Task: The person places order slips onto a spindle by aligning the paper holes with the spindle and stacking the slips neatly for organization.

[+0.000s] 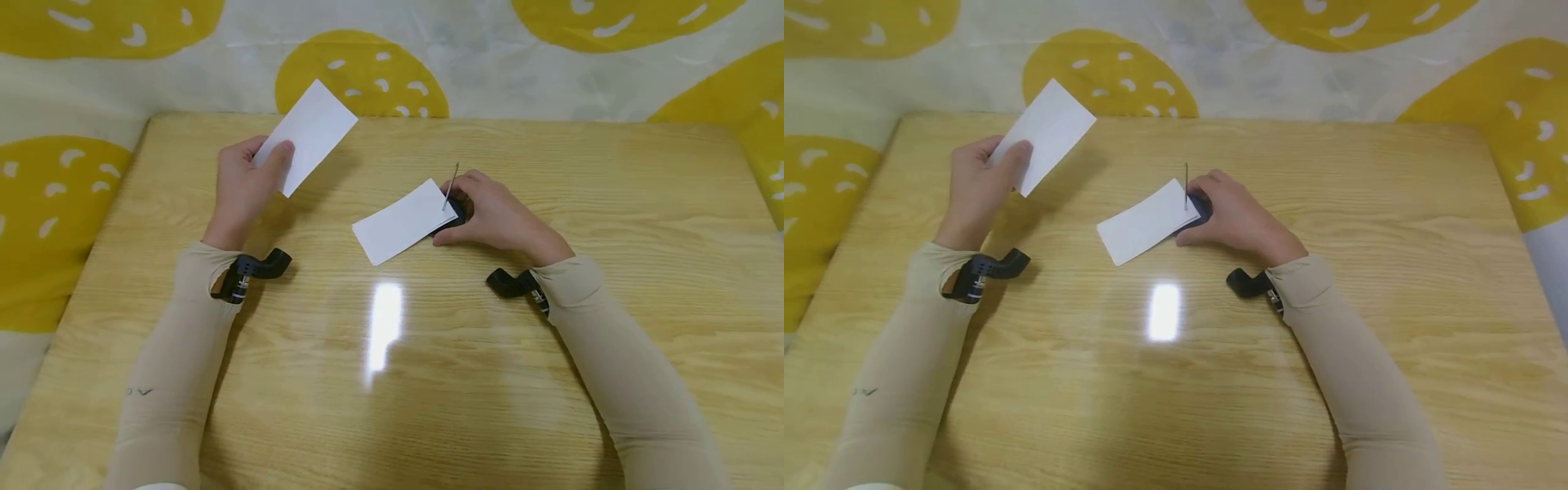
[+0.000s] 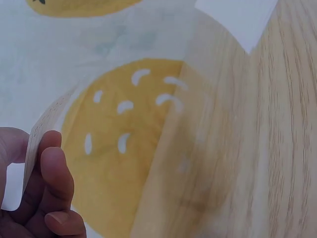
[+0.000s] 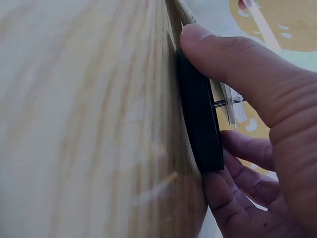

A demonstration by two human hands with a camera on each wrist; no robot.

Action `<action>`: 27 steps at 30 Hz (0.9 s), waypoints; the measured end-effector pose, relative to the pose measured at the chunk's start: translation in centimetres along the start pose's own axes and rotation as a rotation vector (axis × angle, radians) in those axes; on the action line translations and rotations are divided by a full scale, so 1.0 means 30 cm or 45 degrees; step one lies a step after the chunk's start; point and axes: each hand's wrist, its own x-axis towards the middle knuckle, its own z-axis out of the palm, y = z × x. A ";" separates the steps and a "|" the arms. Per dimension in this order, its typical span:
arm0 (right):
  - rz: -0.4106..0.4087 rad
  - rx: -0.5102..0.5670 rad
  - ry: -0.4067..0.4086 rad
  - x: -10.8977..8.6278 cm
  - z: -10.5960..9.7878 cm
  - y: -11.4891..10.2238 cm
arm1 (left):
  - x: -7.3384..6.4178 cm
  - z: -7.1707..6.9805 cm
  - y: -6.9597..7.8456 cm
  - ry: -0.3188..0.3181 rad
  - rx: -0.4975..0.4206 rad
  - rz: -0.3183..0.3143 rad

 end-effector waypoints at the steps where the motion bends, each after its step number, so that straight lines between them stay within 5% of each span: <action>1: -0.001 -0.003 0.005 -0.003 -0.003 0.003 | -0.004 0.007 0.009 -0.012 -0.001 0.006; 17: -0.036 0.152 0.031 -0.041 -0.057 0.012 | -0.071 0.074 0.087 -0.128 -0.079 0.146; 27: -0.113 0.342 0.296 -0.070 -0.087 -0.011 | -0.104 0.095 0.117 -0.189 -0.130 0.187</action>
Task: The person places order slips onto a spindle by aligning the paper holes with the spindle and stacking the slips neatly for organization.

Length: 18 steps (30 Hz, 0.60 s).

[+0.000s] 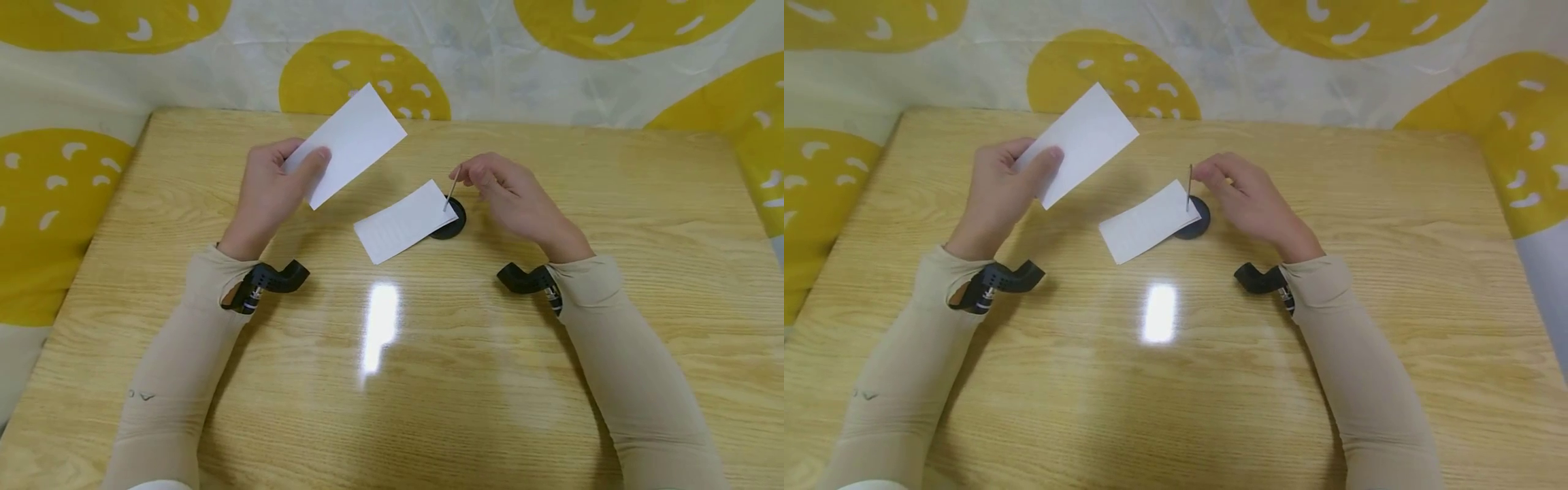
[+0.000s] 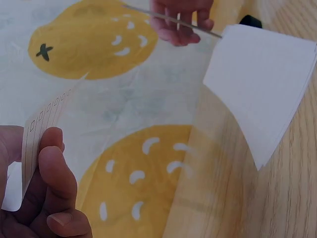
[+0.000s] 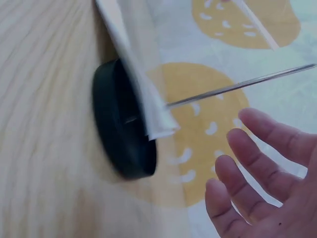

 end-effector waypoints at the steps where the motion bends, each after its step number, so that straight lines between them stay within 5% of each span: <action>1: -0.003 0.025 0.022 0.001 -0.001 -0.007 | -0.004 0.003 0.001 -0.007 0.000 -0.001; 9: 0.000 0.031 0.172 0.026 -0.017 -0.102 | -0.022 0.037 0.006 -0.061 0.034 0.048; 18: 0.036 -0.042 0.127 0.052 -0.019 -0.157 | -0.027 0.086 0.022 -0.098 0.064 0.155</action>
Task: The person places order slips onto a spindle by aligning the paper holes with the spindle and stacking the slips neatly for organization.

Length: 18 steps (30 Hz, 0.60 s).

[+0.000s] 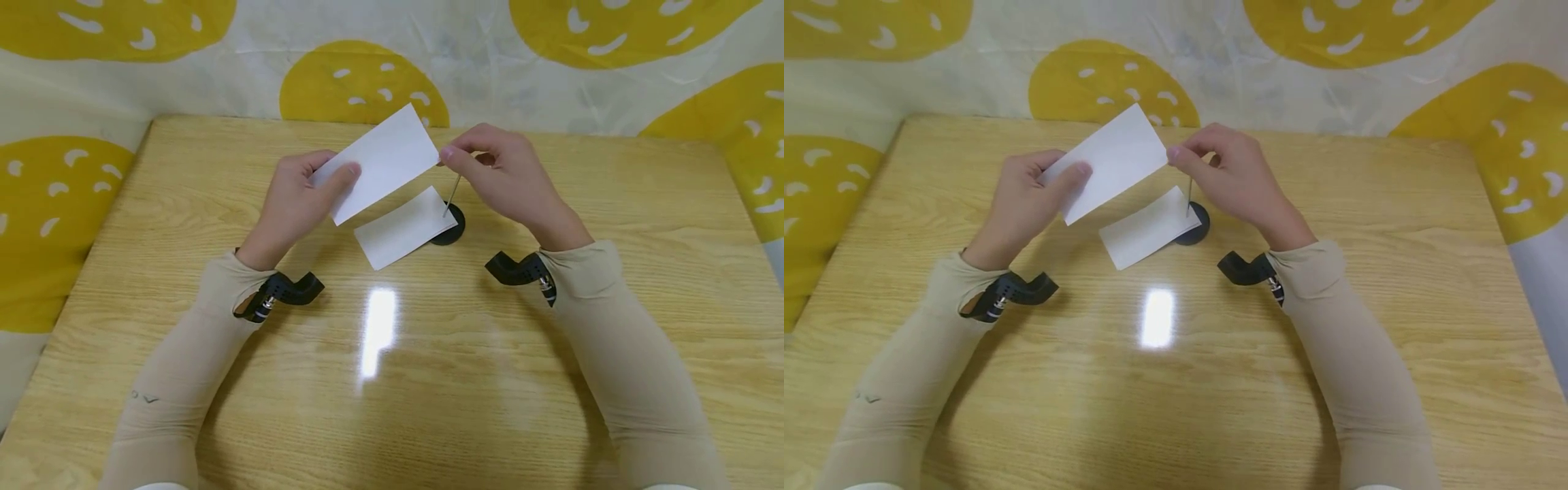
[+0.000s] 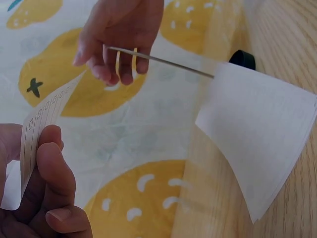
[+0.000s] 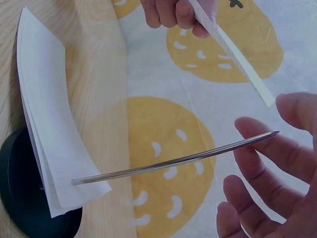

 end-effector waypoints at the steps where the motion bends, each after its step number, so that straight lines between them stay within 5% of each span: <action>1: -0.003 0.006 -0.003 0.000 0.000 0.000 | 0.000 0.005 0.002 -0.008 0.001 0.004; 9: -0.066 0.141 0.106 -0.010 -0.003 -0.003 | 0.005 0.028 0.020 -0.087 -0.027 0.000; 18: 0.010 0.101 0.148 -0.037 -0.020 -0.001 | 0.003 0.027 0.023 -0.188 -0.177 -0.010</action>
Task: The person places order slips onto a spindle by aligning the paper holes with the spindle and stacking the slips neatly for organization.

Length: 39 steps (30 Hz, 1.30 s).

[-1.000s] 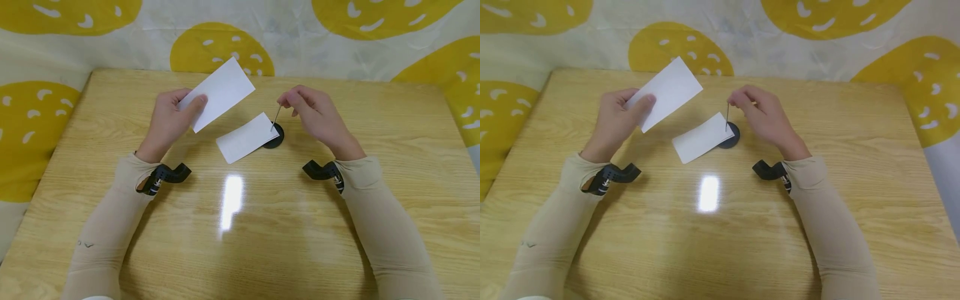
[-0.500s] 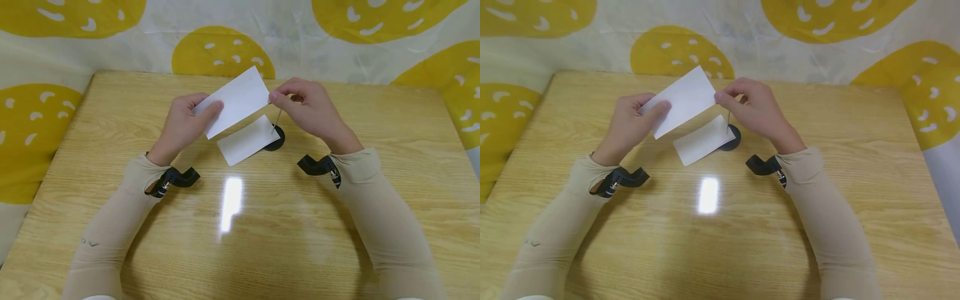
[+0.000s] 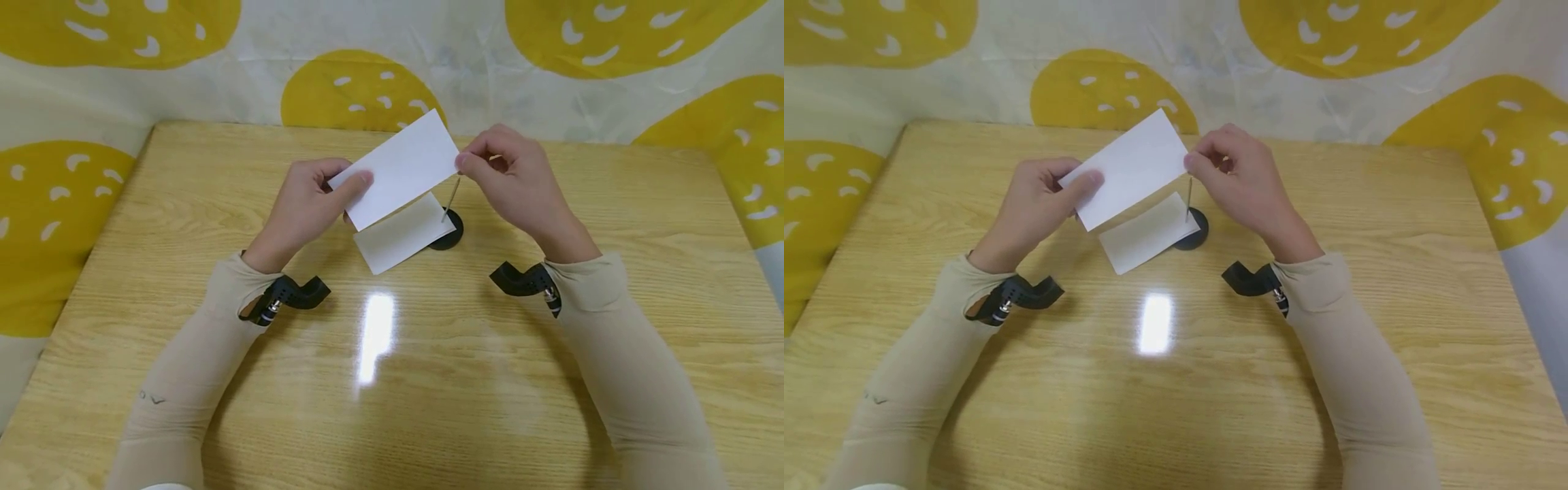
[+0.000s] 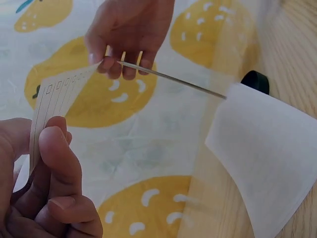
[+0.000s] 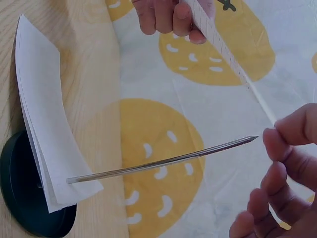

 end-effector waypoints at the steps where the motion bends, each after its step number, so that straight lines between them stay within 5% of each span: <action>1: 0.009 -0.006 0.003 -0.002 -0.001 0.001 | -0.001 -0.001 0.000 -0.008 -0.008 0.002; 17: 0.003 0.007 0.016 -0.012 0.006 0.023 | -0.011 -0.004 -0.012 -0.084 -0.046 -0.053; 39: 0.001 0.020 -0.044 -0.022 0.011 0.045 | -0.010 -0.012 -0.030 -0.156 0.052 -0.067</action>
